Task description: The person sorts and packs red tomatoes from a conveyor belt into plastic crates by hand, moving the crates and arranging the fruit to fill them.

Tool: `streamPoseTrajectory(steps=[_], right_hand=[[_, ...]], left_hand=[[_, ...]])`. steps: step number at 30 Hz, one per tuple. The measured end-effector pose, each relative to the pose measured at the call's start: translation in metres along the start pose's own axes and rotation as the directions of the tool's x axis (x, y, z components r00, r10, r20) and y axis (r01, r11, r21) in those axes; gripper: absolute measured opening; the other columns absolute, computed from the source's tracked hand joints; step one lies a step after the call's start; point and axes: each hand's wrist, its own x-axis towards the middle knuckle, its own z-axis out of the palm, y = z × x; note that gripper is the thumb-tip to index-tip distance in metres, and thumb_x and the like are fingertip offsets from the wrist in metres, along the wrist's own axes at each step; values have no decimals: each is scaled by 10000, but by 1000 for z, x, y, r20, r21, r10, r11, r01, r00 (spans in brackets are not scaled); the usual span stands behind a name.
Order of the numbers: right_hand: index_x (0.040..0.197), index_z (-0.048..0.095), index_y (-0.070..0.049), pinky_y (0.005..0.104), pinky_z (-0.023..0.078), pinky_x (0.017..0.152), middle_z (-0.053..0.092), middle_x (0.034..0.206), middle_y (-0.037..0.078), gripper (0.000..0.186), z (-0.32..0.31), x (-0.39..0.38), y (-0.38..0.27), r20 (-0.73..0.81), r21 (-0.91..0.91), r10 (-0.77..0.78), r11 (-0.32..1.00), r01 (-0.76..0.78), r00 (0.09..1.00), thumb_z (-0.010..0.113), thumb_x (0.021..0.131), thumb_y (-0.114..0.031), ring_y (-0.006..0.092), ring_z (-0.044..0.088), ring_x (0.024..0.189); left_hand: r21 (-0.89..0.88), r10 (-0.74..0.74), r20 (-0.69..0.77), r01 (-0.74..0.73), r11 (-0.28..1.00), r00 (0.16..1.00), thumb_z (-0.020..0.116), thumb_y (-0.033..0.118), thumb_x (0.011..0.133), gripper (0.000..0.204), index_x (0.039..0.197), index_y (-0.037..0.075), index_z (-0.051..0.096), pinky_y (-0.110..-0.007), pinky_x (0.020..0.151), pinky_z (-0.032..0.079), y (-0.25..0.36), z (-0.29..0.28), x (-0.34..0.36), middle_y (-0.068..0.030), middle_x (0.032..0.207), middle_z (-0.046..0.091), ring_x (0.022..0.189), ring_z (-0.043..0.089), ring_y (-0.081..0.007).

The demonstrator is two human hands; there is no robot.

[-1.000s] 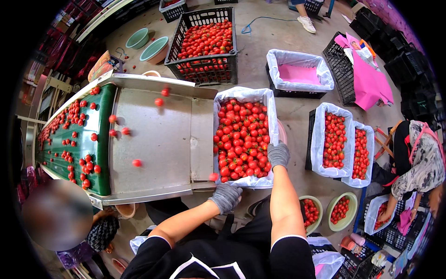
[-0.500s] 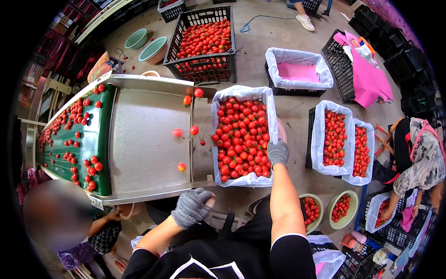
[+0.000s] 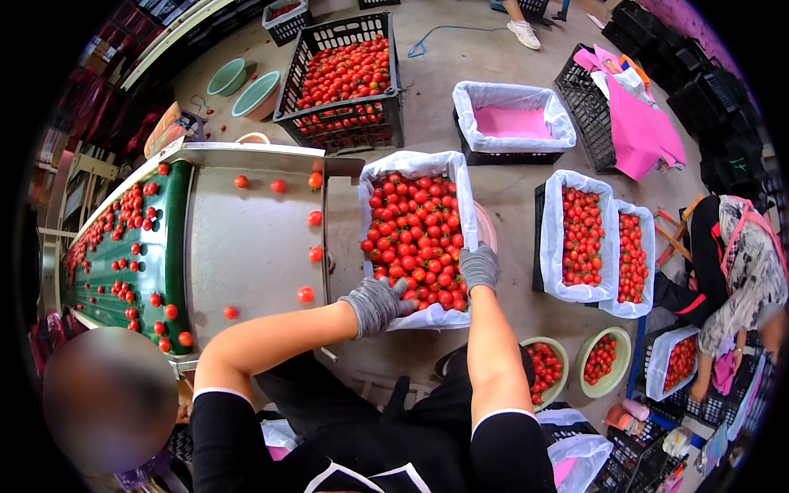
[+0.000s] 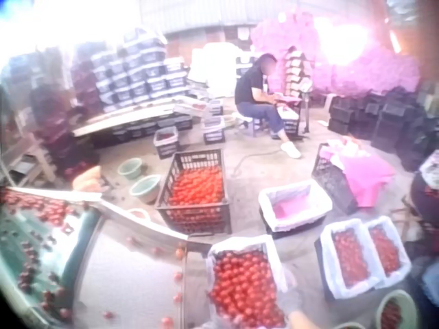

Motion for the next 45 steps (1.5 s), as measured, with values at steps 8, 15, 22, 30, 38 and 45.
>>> streamPoseTrajectory(steps=[8, 15, 22, 30, 38, 45], right_hand=[[980, 608, -54, 444, 463, 819, 618, 938, 224, 364, 7, 10, 13, -2, -9, -6, 1000, 6, 1000, 557, 744, -327, 368, 595, 896], [1049, 597, -37, 427, 443, 863, 595, 1016, 243, 437, -4, 6, 3, 83, 19, 32, 999, -34, 996, 563, 731, -335, 378, 569, 964], [990, 610, -61, 439, 457, 831, 622, 948, 215, 363, -2, 6, 5, 15, -31, 23, 999, -23, 1000, 557, 745, -323, 361, 593, 914], [992, 604, -47, 439, 454, 835, 617, 958, 224, 362, -4, 5, 0, 44, -1, 20, 1000, -20, 999, 554, 754, -315, 364, 592, 917], [992, 607, -61, 439, 457, 831, 621, 948, 217, 355, -4, 4, 2, 56, -13, 18, 1000, -17, 998, 557, 757, -321, 360, 592, 917], [997, 597, -59, 437, 462, 824, 619, 949, 214, 341, 4, 10, 12, 22, 32, -27, 999, 27, 999, 542, 746, -283, 366, 591, 915]], left_hand=[[449, 193, 232, -281, 848, 953, 523, 257, 819, 390, 1193, 359, 481, -532, 745, 420, -2, 16, 62, -68, 1338, 370, 1115, 454, -328], [468, 571, 1, -505, 725, 821, 492, 220, 801, 232, 1021, 283, 526, -387, 591, 437, -49, 27, 92, -29, 1034, 500, 872, 542, -229], [-115, -188, -652, 150, 982, 734, 633, 203, 699, 569, 1222, 117, 425, -446, 893, 418, -75, -15, 101, -173, 1270, 380, 1091, 451, -336], [-533, -583, -54, 470, 703, 811, 686, 206, 613, 840, 1302, 7, 248, -444, 880, 451, -93, 29, 58, -307, 1274, 346, 1046, 530, -404], [-755, -538, -81, 301, 582, 839, 680, 229, 665, 805, 1330, 43, 266, -419, 943, 406, -56, 19, 106, -290, 1201, 442, 1104, 463, -427], [-684, -642, -637, 71, 726, 426, 632, 186, 702, 572, 1221, 53, 434, -423, 932, 380, -78, 10, 115, -218, 1098, 515, 1062, 464, -389]])
